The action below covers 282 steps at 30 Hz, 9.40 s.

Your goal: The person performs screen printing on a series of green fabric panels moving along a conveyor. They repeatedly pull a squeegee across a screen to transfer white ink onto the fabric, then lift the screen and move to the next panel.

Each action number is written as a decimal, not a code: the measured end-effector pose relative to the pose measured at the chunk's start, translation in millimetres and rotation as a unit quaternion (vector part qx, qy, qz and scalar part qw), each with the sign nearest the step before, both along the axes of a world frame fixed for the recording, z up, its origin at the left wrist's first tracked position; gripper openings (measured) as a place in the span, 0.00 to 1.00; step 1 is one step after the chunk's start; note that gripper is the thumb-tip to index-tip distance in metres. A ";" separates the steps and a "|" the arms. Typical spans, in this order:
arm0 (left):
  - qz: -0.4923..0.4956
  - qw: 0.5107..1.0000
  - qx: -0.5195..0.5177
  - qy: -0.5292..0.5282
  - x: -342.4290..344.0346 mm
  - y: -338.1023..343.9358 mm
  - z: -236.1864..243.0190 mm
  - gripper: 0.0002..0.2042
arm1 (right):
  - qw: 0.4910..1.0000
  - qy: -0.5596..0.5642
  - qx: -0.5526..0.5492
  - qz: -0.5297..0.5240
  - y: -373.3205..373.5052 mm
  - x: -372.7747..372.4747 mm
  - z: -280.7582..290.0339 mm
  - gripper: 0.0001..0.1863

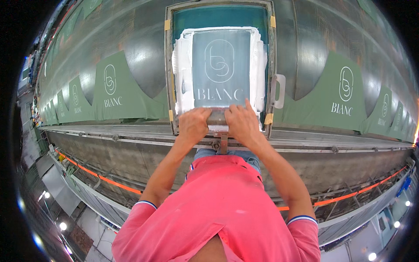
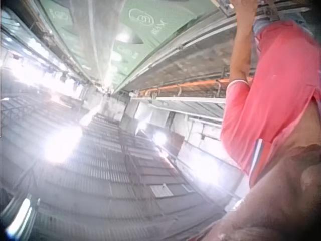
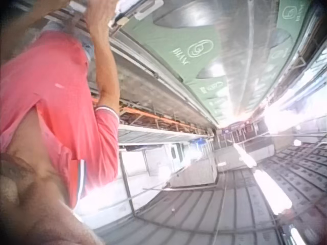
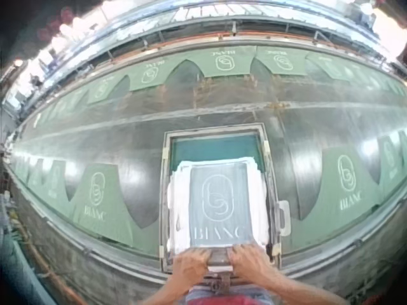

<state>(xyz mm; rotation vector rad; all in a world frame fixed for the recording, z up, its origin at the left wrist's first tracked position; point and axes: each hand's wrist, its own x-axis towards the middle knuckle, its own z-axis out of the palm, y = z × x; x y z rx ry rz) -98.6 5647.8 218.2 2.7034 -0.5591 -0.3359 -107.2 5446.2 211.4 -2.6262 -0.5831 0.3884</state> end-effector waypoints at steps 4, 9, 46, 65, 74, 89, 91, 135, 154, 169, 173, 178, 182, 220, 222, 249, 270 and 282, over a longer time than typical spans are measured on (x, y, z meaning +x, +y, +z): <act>-0.006 0.995 0.042 0.090 12.8 3.4 6.3 0.11 | 0.996 0.088 0.005 -0.006 -2.4 7.8 4.0 0.05; -0.014 0.998 0.065 0.019 148.6 -13.7 10.7 0.07 | 0.998 0.024 -0.064 0.007 -18.2 147.3 8.2 0.08; -0.001 0.995 -0.084 -0.062 -18.8 31.9 15.9 0.13 | 0.868 -0.069 0.110 -0.480 -93.1 71.5 -4.5 0.18; 0.001 0.999 0.031 -0.019 36.4 407.4 29.1 0.10 | 0.848 -0.070 0.252 -0.461 301.0 106.7 -42.0 0.15; 0.008 0.997 -0.019 -0.080 36.2 423.7 5.3 0.05 | 0.878 -0.081 0.117 -0.457 319.0 125.4 -62.0 0.14; -0.003 0.996 0.073 -0.047 276.5 401.5 37.2 0.07 | 0.998 -0.030 -0.011 0.048 388.1 283.5 56.6 0.16; -0.021 0.996 0.057 -0.059 320.0 398.6 29.5 0.07 | 0.994 -0.025 -0.093 0.049 392.6 323.2 40.3 0.12; -0.015 1.000 0.000 -0.014 62.9 424.7 22.7 0.15 | 0.999 -0.023 0.006 -0.028 429.2 54.2 17.6 0.06; 0.015 0.995 -0.079 -0.057 27.8 468.8 44.7 0.11 | 0.851 -0.113 0.141 -0.494 358.8 122.5 43.1 0.17; -0.007 0.996 0.083 -0.039 86.8 831.0 48.9 0.17 | 0.801 -0.086 0.314 -0.502 743.2 158.9 -37.7 0.12; -0.005 0.995 0.103 -0.004 99.0 852.3 48.3 0.17 | 0.805 -0.078 0.294 -0.510 766.8 163.2 -40.3 0.12; -0.007 0.997 0.075 -0.003 101.7 873.4 32.2 0.17 | 0.826 -0.075 0.220 -0.514 782.5 171.0 -58.3 0.12; 0.008 0.999 0.030 -0.038 91.2 882.4 14.3 0.16 | 0.861 -0.058 0.103 -0.494 786.6 183.5 -56.8 0.12; -0.043 0.994 0.075 0.071 162.6 888.2 33.2 0.05 | 0.999 0.038 -0.026 -0.009 884.4 146.8 32.3 0.07; -0.035 0.994 0.092 0.054 224.3 876.0 35.0 0.06 | 0.998 0.047 -0.039 -0.020 874.0 212.1 34.7 0.07; -0.033 0.998 0.015 -0.043 103.3 884.6 20.0 0.14 | 0.982 -0.038 0.133 -0.125 848.3 113.9 19.1 0.21; 0.024 0.999 0.040 -0.011 142.1 1188.6 55.1 0.19 | 0.860 -0.118 0.216 -0.447 1082.2 226.2 -22.0 0.14; -0.032 0.998 0.054 0.007 168.7 1338.0 38.6 0.10 | 0.860 -0.098 0.190 -0.463 1220.2 240.7 -25.8 0.14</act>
